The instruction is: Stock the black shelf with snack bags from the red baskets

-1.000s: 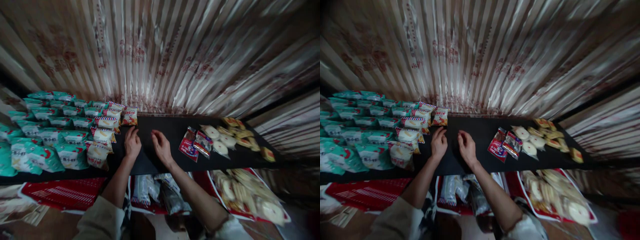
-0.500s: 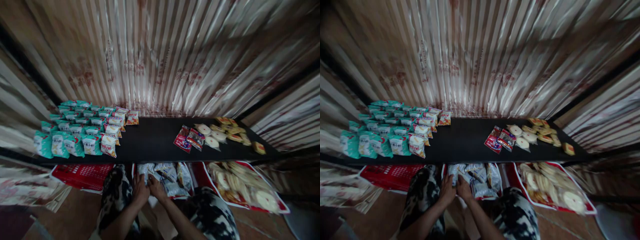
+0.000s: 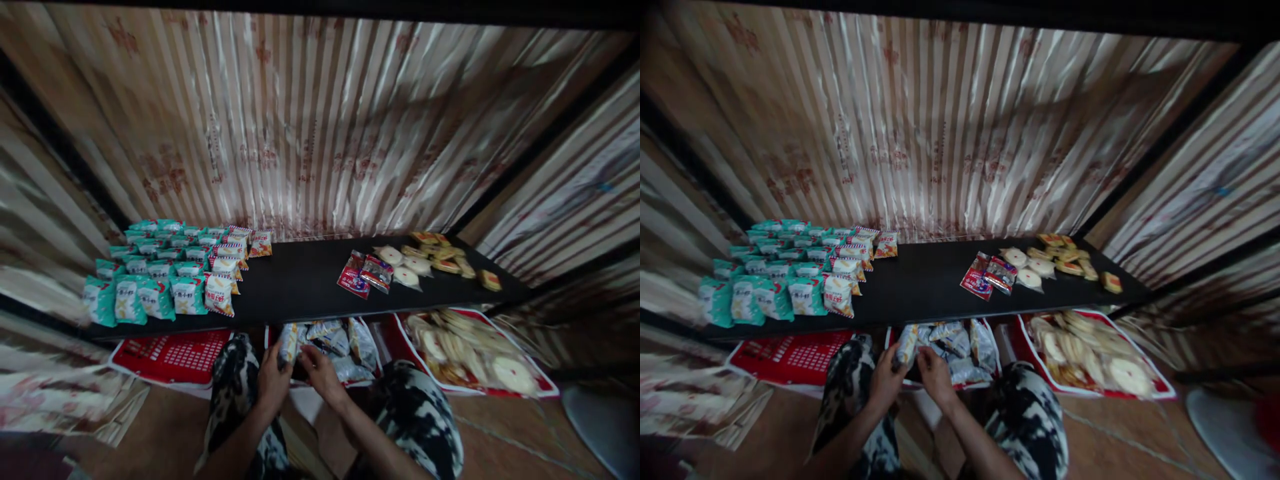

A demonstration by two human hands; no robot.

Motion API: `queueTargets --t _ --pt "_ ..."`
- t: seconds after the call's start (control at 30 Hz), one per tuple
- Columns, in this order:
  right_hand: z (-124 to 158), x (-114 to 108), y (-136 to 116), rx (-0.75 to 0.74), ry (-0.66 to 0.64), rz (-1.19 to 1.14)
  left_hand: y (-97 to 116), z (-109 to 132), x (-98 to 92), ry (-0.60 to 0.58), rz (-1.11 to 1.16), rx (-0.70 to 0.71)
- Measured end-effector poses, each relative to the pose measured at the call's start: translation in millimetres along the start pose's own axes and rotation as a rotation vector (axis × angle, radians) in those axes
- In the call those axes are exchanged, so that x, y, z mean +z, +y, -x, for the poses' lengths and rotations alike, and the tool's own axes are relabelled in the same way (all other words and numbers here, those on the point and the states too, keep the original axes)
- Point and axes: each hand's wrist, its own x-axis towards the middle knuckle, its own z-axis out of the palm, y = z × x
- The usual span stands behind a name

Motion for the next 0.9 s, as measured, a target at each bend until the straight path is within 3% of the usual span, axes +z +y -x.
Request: queueTargets --t 0.07,0.17,0.3,0.47,0.67,0.9 --pt "3 -10 -7 -0.125 0.068 0.035 -2 -1 -7.3 -0.044 0.012 0.043" --pt "2 -22 -13 -0.231 0.066 0.147 -3 -4 -8.6 -0.073 -0.016 0.064" --pt "-8 -21 -5 -0.053 -0.018 0.293 -3 -10 9.2 -0.102 -0.046 -0.064" --pt "-12 1 17 0.251 -0.2 0.284 -4 -20 31.1 -0.15 -0.069 -0.126" --pt "-23 20 29 0.315 -0.223 0.339 -3 -39 35.4 -0.167 -0.064 -0.192" --pt "-38 9 8 0.272 -0.186 0.181 11 -66 22.9 -0.186 -0.075 -0.223"
